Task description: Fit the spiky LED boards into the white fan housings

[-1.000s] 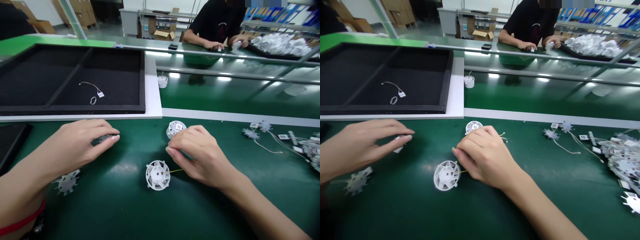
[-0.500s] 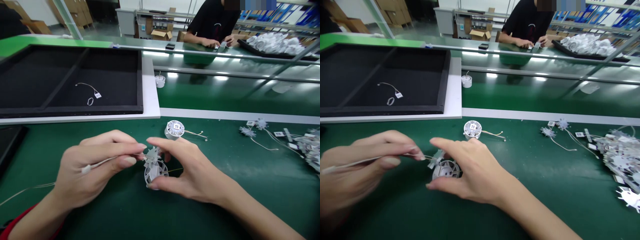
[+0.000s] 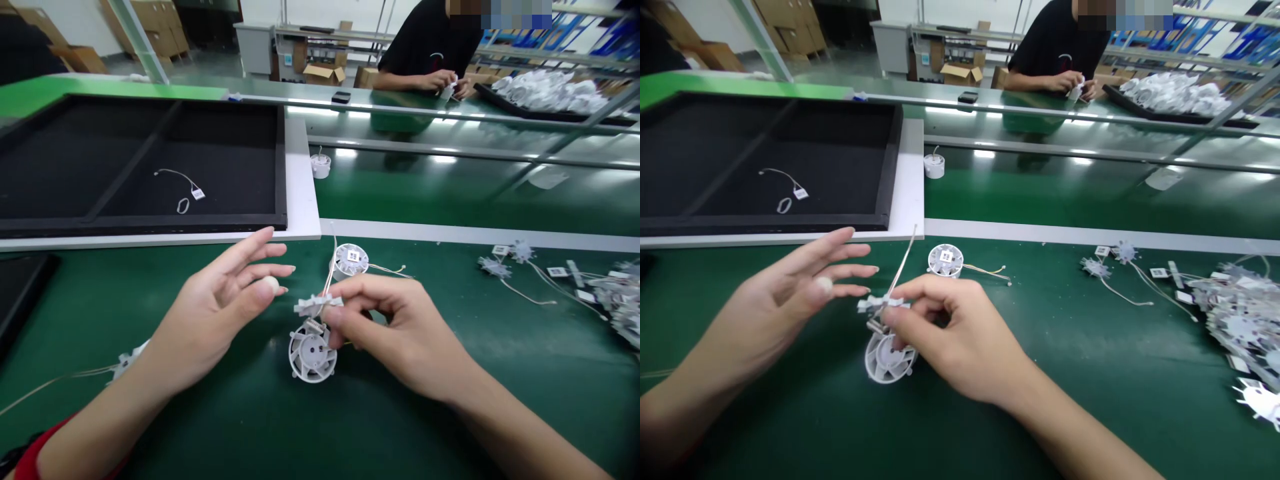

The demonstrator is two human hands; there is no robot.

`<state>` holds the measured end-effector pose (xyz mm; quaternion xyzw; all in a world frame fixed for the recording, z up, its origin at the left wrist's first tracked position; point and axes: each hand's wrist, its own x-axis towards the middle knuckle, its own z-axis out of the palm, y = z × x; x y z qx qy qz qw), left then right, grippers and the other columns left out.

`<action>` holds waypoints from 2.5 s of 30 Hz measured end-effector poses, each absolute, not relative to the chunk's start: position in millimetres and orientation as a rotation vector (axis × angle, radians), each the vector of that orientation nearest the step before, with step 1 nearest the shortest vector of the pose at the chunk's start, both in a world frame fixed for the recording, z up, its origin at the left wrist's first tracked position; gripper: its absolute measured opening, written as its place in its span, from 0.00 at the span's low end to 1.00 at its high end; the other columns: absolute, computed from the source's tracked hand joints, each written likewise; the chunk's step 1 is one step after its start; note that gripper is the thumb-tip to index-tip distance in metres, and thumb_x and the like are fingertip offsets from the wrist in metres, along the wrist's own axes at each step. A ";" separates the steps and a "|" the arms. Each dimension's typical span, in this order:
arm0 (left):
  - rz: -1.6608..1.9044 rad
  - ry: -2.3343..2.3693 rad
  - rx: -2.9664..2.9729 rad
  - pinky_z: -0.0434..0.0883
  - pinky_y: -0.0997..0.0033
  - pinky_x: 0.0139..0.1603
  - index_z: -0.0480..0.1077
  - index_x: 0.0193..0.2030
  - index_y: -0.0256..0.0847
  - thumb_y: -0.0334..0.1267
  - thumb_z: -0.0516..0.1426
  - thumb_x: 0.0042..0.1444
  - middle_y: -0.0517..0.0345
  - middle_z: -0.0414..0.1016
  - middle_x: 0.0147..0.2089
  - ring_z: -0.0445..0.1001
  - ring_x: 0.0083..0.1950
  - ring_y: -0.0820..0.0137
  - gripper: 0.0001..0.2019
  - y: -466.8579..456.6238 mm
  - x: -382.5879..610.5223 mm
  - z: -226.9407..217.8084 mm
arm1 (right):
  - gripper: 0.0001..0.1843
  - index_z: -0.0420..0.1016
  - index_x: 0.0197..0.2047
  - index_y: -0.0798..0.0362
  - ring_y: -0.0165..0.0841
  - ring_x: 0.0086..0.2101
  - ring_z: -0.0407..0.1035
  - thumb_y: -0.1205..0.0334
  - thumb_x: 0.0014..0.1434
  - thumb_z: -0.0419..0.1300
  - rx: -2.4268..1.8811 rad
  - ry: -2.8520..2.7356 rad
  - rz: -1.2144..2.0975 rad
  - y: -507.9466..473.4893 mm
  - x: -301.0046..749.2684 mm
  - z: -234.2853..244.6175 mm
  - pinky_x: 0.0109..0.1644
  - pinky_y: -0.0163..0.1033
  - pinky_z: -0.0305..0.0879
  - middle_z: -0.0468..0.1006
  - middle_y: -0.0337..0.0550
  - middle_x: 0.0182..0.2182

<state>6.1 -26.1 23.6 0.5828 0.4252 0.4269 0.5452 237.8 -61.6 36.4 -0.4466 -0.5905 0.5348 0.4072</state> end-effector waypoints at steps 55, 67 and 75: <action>0.470 0.460 0.802 0.81 0.86 0.36 0.83 0.55 0.49 0.33 0.73 0.60 0.59 0.83 0.40 0.79 0.38 0.76 0.17 -31.4 12.6 20.3 | 0.18 0.71 0.29 0.51 0.28 0.25 0.66 0.57 0.72 0.55 -1.240 -1.611 1.341 -68.8 230.3 38.1 0.26 0.31 0.64 0.74 0.37 0.24; 0.544 0.516 0.813 0.82 0.83 0.31 0.84 0.52 0.47 0.34 0.75 0.58 0.59 0.84 0.38 0.80 0.31 0.77 0.16 -27.6 13.4 21.2 | 0.05 0.79 0.44 0.57 0.25 0.28 0.70 0.72 0.70 0.61 -0.997 -2.004 0.557 -70.5 236.5 24.7 0.31 0.30 0.64 0.82 0.40 0.34; 0.530 0.542 0.807 0.83 0.82 0.30 0.83 0.52 0.46 0.33 0.75 0.56 0.60 0.82 0.36 0.80 0.30 0.77 0.17 -28.3 14.1 16.6 | 0.10 0.70 0.38 0.52 0.27 0.27 0.66 0.72 0.71 0.52 -1.116 -2.050 0.467 -69.8 234.2 21.1 0.30 0.32 0.62 0.74 0.36 0.29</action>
